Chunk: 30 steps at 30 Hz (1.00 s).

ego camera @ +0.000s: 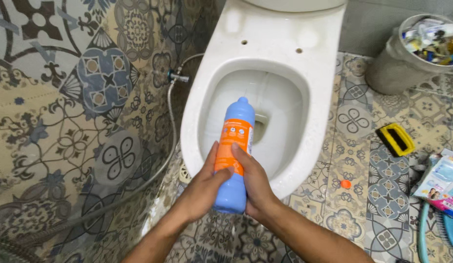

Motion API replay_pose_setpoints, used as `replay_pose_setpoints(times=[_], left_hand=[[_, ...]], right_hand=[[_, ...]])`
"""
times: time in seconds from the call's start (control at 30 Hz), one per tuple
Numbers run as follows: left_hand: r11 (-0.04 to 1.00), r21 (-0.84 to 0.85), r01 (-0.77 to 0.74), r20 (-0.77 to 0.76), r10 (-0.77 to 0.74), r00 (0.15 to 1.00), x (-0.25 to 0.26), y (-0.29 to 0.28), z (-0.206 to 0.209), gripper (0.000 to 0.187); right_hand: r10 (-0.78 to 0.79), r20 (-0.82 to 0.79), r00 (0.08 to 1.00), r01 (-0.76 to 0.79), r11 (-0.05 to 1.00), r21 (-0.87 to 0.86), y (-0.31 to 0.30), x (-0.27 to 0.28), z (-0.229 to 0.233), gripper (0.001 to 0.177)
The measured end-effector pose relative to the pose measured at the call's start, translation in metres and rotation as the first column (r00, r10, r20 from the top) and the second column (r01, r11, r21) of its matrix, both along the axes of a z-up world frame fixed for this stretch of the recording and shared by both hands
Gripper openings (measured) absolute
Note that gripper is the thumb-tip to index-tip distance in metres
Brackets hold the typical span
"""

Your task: The person cleans a toilet by using a shower head to rinse the bowl and then pouring liquid cleaner from a blue bottle into the water.

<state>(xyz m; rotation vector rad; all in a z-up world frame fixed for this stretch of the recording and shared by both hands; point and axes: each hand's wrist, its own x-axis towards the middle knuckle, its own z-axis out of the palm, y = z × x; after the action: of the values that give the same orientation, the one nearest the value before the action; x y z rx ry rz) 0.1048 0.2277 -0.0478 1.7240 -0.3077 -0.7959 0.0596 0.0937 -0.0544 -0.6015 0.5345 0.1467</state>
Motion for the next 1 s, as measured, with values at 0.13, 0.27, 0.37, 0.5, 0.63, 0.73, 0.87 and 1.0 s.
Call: replay_pose_setpoints(times=[0.13, 0.27, 0.37, 0.5, 0.63, 0.73, 0.87, 1.0], left_hand=[[0.997, -0.072, -0.006, -0.026, 0.004, 1.0, 0.002, -0.003, -0.015, 0.084], [0.999, -0.048, -0.013, 0.055, 0.015, 0.998, 0.007, -0.003, -0.02, 0.082], [0.999, 0.012, -0.038, -0.036, 0.038, 0.999, 0.009, -0.002, -0.015, 0.082], [0.999, 0.029, -0.016, 0.072, 0.014, 0.997, 0.009, -0.006, -0.012, 0.079], [0.998, -0.058, -0.032, 0.055, 0.035, 0.998, 0.004, -0.009, -0.009, 0.068], [0.996, -0.065, -0.057, 0.063, 0.061, 0.996, 0.004, -0.01, -0.011, 0.069], [0.995, -0.027, -0.1, -0.025, 0.099, 0.995, 0.005, -0.012, -0.01, 0.074], [0.997, -0.013, -0.08, 0.056, 0.081, 0.995, 0.01, -0.015, -0.013, 0.075]], right_hand=[[-0.005, 0.069, 0.998, -0.001, 0.996, 0.087, -0.002, 0.001, -0.021, 0.049], [-0.027, 0.111, 0.993, 0.015, 0.994, 0.108, 0.0, 0.003, -0.029, 0.048], [-0.014, 0.067, 0.998, 0.007, 0.994, 0.107, -0.001, 0.007, -0.031, 0.047], [-0.023, 0.105, 0.994, 0.008, 0.989, 0.148, -0.002, 0.012, -0.04, 0.047], [0.047, 0.148, 0.988, -0.068, 0.988, 0.139, -0.008, 0.015, -0.045, 0.045], [0.059, 0.144, 0.988, -0.079, 0.987, 0.139, -0.009, 0.016, -0.046, 0.045], [0.047, 0.116, 0.992, -0.063, 0.988, 0.138, -0.01, 0.018, -0.046, 0.044], [0.024, 0.125, 0.992, -0.039, 0.991, 0.125, -0.011, 0.018, -0.044, 0.046]])
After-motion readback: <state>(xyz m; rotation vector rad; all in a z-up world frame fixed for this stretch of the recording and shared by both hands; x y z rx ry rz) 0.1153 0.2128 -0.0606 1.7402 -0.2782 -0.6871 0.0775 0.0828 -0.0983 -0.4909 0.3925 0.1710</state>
